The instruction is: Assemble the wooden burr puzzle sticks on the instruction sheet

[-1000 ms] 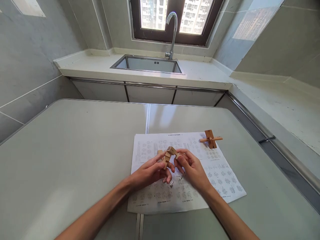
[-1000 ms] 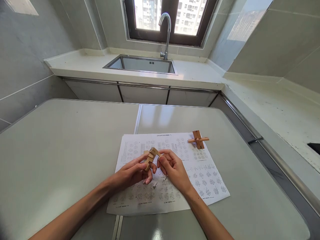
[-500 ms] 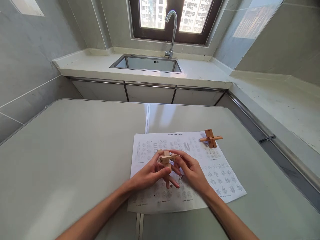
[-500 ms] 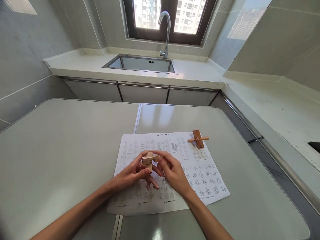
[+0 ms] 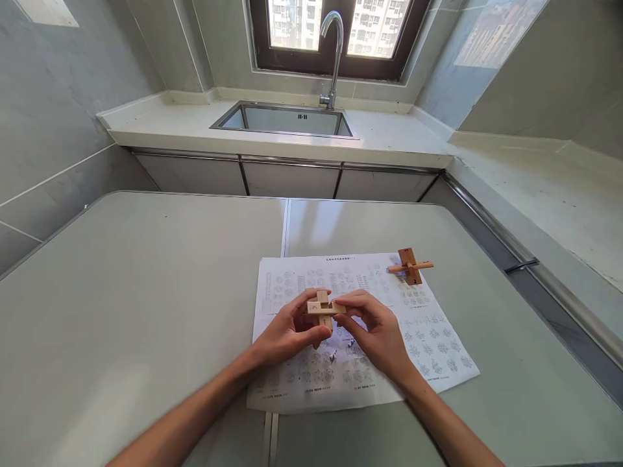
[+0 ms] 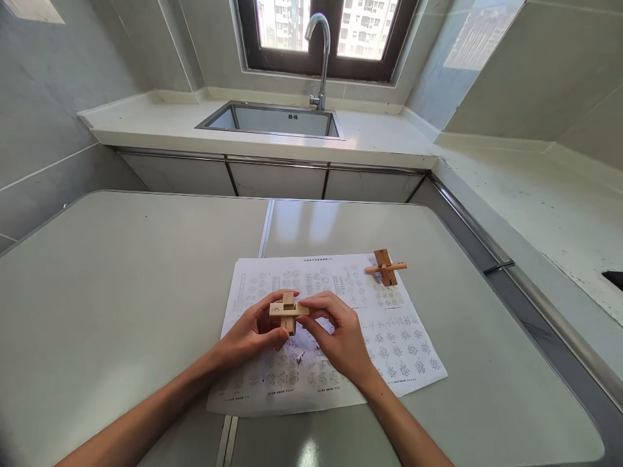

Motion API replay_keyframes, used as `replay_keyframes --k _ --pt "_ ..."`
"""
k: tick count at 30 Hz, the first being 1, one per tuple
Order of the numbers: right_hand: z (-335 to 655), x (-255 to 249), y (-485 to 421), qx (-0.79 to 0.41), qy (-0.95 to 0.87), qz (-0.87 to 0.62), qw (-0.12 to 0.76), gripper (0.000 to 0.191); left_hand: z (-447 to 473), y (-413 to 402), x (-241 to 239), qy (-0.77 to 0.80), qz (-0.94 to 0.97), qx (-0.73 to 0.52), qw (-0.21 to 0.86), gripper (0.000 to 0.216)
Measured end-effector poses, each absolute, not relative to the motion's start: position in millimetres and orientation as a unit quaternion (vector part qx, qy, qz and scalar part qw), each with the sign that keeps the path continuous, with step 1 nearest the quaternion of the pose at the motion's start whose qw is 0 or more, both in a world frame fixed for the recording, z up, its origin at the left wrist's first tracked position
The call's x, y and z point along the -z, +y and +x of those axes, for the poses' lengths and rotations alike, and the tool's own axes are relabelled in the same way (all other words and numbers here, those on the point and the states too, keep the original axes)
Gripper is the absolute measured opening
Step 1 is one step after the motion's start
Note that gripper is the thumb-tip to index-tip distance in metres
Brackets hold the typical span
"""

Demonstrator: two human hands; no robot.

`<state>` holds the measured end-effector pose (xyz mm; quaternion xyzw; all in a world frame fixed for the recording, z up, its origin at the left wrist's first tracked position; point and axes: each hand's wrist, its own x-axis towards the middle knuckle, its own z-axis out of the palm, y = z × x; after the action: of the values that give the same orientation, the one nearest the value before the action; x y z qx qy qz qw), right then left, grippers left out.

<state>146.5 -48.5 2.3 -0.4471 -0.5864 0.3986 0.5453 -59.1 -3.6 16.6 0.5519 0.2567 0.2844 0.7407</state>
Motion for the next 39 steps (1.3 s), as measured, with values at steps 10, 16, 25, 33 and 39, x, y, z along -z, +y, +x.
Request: replay_keyframes --k 10,16,25,33,39 --pt "148.6 0.5 -50.4 -0.284 -0.663 -0.448 0.529 0.024 -59.3 -3.1 -17.4 0.276 0.552 -0.288 0.732 0.061" --pt "148.3 -2.4 -48.9 -0.267 -0.672 -0.457 0.518 0.023 -58.6 -5.6 -20.9 0.261 0.575 -0.294 0.717 0.051" --pt "145.9 -1.3 -49.5 -0.25 -0.681 -0.458 0.514 0.021 -57.1 -8.9 -12.6 0.332 0.567 -0.323 0.681 0.049" --pt "144.6 -2.1 -51.0 -0.26 -0.69 -0.452 0.502 0.02 -57.4 -10.6 -3.2 0.364 0.588 -0.335 0.64 0.043" --pt "144.9 -2.7 -52.5 -0.28 -0.678 -0.454 0.505 0.021 -57.9 -9.7 -7.1 0.355 0.61 -0.333 0.626 0.042"
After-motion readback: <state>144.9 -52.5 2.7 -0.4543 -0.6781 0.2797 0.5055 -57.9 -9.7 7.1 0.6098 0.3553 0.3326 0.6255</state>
